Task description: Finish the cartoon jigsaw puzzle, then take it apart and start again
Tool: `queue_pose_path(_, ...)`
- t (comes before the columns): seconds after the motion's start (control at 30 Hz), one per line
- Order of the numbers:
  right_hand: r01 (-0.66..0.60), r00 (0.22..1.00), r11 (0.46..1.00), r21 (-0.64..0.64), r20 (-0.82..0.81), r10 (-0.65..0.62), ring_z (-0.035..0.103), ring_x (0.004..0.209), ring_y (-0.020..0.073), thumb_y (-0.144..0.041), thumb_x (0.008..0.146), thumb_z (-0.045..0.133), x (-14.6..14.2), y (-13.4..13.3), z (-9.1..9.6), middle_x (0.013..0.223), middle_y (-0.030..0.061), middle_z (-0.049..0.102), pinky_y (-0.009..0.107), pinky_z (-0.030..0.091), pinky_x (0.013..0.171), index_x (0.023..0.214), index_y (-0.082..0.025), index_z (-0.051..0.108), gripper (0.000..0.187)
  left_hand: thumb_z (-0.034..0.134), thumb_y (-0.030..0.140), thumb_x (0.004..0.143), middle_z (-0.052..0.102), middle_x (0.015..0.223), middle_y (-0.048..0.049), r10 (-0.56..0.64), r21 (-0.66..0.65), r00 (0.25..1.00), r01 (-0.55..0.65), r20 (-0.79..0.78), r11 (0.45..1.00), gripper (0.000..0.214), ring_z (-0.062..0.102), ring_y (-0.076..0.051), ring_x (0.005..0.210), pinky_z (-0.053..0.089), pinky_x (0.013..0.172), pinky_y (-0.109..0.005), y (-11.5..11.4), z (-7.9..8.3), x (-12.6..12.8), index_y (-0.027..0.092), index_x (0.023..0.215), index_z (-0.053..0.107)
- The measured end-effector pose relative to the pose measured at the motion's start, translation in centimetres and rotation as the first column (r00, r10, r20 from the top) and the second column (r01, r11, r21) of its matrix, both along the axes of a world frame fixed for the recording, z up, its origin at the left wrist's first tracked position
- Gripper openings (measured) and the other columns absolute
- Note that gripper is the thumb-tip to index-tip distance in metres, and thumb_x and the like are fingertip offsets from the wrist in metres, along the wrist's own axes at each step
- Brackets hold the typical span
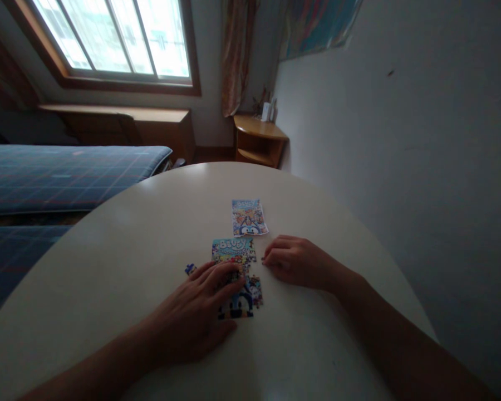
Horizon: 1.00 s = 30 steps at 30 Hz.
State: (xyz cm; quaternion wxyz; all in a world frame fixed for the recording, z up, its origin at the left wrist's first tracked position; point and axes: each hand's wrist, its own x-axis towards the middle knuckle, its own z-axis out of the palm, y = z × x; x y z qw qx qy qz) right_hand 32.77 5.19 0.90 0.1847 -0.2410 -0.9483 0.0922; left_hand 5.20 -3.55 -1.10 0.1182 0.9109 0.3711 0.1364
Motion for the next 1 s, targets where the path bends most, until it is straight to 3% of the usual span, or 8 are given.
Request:
queue_pose_path(0.3,0.028,0.997,0.999,0.015,-0.073,-0.026,0.064,0.084,0.0165,-0.024,0.09,0.065,-0.5,-0.1,-0.5,0.09,0.004,0.071,0.033,0.051,0.082,0.09,-0.02,0.068,0.006,0.062,0.029,0.085,0.04,0.149,-0.0098,0.008,-0.016,1.0,-0.008,-0.008,1.0,0.065,0.036,-0.034,0.139,0.037,0.114,-0.055,0.0,0.1,0.1,0.026,0.146,0.039)
queue_pose_path(0.47,0.012,0.997,0.998,0.055,-0.079,-0.008,0.065,0.089,0.0169,-0.026,0.092,0.063,-1.2,-0.1,-1.5,0.097,0.0048,0.072,0.032,0.049,0.083,0.096,-0.02,0.069,0.009,0.062,0.028,0.085,0.044,0.145,-0.0117,0.003,-0.009,1.0,-0.003,0.017,1.0,0.058,0.039,-0.032,0.137,0.038,0.114,-0.053,0.1,0.2,0.2,0.02,0.139,0.043)
queue_pose_path(1.0,0.044,0.992,0.991,0.128,-0.122,-0.028,0.065,0.092,0.0167,-0.03,0.095,0.062,-2.5,0.0,-2.6,0.097,0.0012,0.073,0.033,0.044,0.088,0.095,-0.024,0.071,0.011,0.064,0.028,0.083,0.045,0.147,-0.0102,-0.002,-0.013,1.0,0.002,0.013,1.0,0.057,0.037,-0.032,0.14,0.036,0.115,-0.055,0.1,0.3,0.2,0.021,0.137,0.047)
